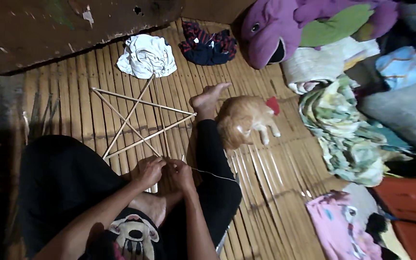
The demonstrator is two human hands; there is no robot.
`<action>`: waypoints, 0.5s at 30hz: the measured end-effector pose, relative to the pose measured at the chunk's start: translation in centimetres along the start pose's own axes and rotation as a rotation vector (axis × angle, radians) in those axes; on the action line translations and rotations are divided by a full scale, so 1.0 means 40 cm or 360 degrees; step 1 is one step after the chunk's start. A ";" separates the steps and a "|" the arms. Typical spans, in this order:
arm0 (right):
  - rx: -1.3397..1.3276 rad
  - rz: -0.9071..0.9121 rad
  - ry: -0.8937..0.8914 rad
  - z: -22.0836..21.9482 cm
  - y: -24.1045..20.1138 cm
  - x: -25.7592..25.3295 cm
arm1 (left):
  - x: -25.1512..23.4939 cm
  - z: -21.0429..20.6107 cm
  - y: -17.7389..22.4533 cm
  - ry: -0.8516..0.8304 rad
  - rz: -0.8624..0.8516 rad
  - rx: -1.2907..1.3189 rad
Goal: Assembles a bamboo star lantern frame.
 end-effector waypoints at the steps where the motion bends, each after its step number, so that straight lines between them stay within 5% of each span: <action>1: -0.0043 0.0005 -0.0076 -0.010 0.002 0.002 | 0.005 0.006 -0.006 0.0004 0.0007 0.0164; 6: -0.0070 -0.0017 -0.0238 -0.037 0.000 0.009 | 0.039 0.038 -0.036 0.0005 0.0005 0.0735; 12: -0.0126 0.0511 0.0004 0.004 -0.071 0.037 | 0.076 0.081 -0.051 0.0058 0.0047 0.1025; 15: 0.0170 -0.0252 -0.0340 0.027 -0.234 0.101 | 0.089 0.075 -0.069 0.0009 0.0123 0.0988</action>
Point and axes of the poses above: each hand's wrist, its own x-axis away from the middle knuckle, its own z-axis out of the back of the hand, y = z × x, the point moved 9 cm from there along -x, towards the middle knuckle, and after that the axes turned 6 degrees about -x, right-handed, at the moved point
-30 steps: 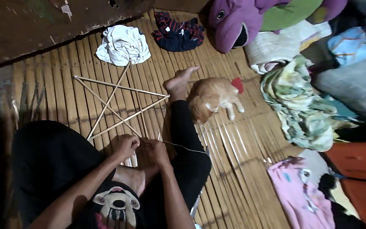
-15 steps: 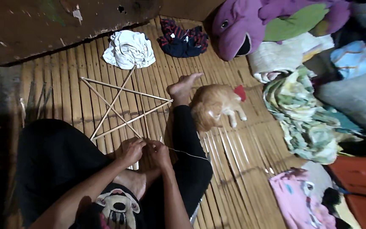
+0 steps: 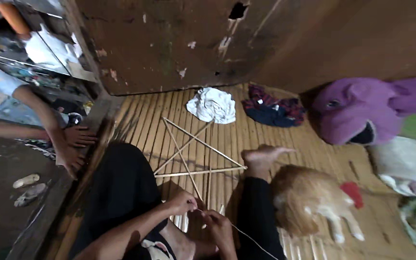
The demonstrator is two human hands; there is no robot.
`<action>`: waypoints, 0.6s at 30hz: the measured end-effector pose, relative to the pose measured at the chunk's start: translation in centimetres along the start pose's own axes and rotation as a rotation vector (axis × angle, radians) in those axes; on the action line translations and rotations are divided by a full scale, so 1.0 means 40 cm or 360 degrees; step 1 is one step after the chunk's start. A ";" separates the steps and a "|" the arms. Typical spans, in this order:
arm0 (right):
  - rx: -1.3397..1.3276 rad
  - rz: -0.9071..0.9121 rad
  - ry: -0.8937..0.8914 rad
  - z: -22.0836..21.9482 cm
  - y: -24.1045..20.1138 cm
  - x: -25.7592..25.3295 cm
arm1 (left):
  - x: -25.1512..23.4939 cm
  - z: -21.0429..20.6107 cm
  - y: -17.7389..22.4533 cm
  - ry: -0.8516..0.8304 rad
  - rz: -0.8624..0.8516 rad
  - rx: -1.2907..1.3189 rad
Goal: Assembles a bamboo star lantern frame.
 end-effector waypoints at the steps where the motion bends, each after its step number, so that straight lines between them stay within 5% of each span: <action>1: -0.0037 0.0167 0.0085 -0.004 0.029 -0.011 | 0.005 -0.003 -0.007 -0.0028 0.0040 -0.0036; 3: -0.0250 0.0754 0.0360 -0.024 0.159 -0.083 | 0.013 -0.013 -0.016 -0.0101 0.0116 -0.0131; 9: -0.0631 0.0520 0.0228 -0.024 0.208 -0.089 | 0.023 0.007 0.002 -0.0077 0.0064 -0.0399; 13: -0.1047 0.0703 0.0241 0.037 0.152 -0.044 | 0.038 0.031 0.036 -0.0066 -0.0004 -0.0569; 18: -0.0753 0.0846 -0.0175 -0.033 0.035 -0.081 | 0.036 0.072 0.102 0.0039 -0.0028 -0.0783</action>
Point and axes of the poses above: each hand's wrist, its own x-axis away from the middle knuckle, its own z-axis out of the back of the hand, y = z × x, the point moved 9 cm from there along -x, towards the middle knuckle, and after that the axes turned 6 degrees about -x, right-handed, at the moved point
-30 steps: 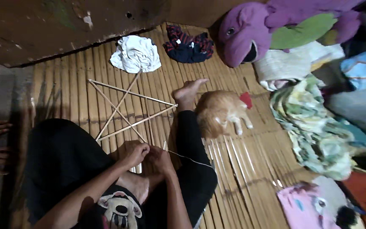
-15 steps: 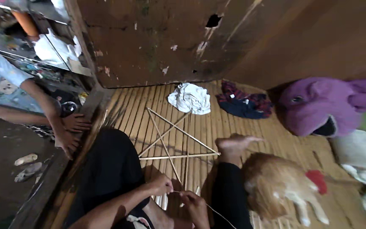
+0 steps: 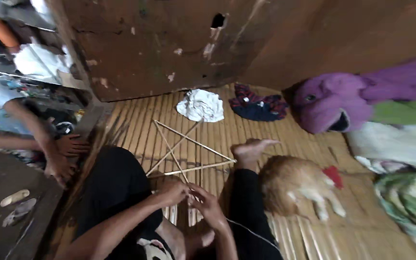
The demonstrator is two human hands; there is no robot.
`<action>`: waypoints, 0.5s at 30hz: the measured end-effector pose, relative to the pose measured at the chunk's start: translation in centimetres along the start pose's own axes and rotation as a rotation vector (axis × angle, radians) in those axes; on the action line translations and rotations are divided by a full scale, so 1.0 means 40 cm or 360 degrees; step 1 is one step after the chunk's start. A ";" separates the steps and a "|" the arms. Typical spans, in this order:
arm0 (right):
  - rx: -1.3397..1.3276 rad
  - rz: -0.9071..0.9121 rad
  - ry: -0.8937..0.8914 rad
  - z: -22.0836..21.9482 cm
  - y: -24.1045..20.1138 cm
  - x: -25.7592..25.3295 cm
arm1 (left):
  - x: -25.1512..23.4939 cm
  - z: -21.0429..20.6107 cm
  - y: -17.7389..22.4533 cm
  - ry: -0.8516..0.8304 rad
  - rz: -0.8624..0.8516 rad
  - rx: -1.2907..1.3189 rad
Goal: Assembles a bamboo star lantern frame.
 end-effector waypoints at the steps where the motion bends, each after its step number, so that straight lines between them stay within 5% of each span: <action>1: 0.0046 -0.0066 -0.0041 -0.010 0.002 -0.019 | -0.006 0.013 -0.002 0.0004 0.0018 -0.0018; 10: 0.0106 -0.0399 0.0118 0.040 0.044 -0.101 | -0.058 0.069 -0.024 -0.0017 0.0088 0.0058; 15: -0.0064 -0.0364 0.0548 0.153 0.083 -0.129 | -0.151 0.098 -0.027 0.0097 0.0186 -0.0091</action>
Point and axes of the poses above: each hand's wrist, its own x-axis away from the middle knuckle, its own z-axis out of the back of the hand, y = z × x, the point moved 9 cm from there along -x, towards the middle knuckle, and after that the axes turned 6 degrees about -x, right-handed, at the moved point
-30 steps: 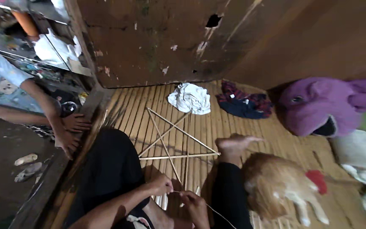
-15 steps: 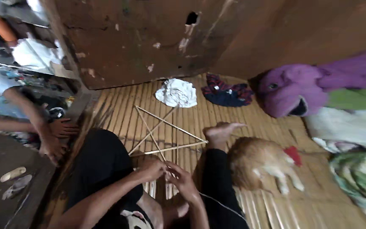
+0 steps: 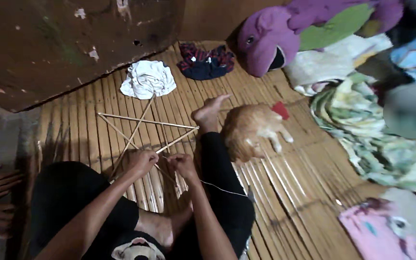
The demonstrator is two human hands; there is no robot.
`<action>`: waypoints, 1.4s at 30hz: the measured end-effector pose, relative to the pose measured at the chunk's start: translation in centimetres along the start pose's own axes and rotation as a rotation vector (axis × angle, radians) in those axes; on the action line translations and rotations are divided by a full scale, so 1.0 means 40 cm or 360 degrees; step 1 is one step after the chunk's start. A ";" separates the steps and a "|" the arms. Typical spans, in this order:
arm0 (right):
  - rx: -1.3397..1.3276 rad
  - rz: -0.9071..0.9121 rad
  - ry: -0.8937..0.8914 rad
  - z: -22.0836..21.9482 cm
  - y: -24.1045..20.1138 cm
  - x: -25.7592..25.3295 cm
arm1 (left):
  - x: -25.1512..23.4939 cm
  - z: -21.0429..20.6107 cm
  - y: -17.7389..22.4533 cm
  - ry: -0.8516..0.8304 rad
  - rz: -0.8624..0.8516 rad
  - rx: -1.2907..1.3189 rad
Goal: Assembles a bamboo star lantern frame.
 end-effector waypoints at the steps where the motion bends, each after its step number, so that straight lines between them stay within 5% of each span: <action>1: -0.0037 -0.0009 0.0085 0.018 0.008 -0.017 | -0.028 0.000 0.001 0.0043 0.0006 -0.0067; 11: -0.0056 -0.0209 0.0327 0.073 0.080 -0.103 | -0.181 -0.062 0.023 0.0179 0.0100 -0.0523; 42: 0.0379 -0.0325 0.0444 0.075 0.059 -0.078 | -0.186 -0.062 0.082 0.0091 0.0129 -0.0812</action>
Point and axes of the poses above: each hand's wrist, its own x-axis away from the middle knuckle, its own z-axis out of the back of the hand, y = z × x, the point moved 9 cm from there along -x, towards the middle knuckle, and after that the axes turned 6 degrees about -x, right-handed, at the moved point
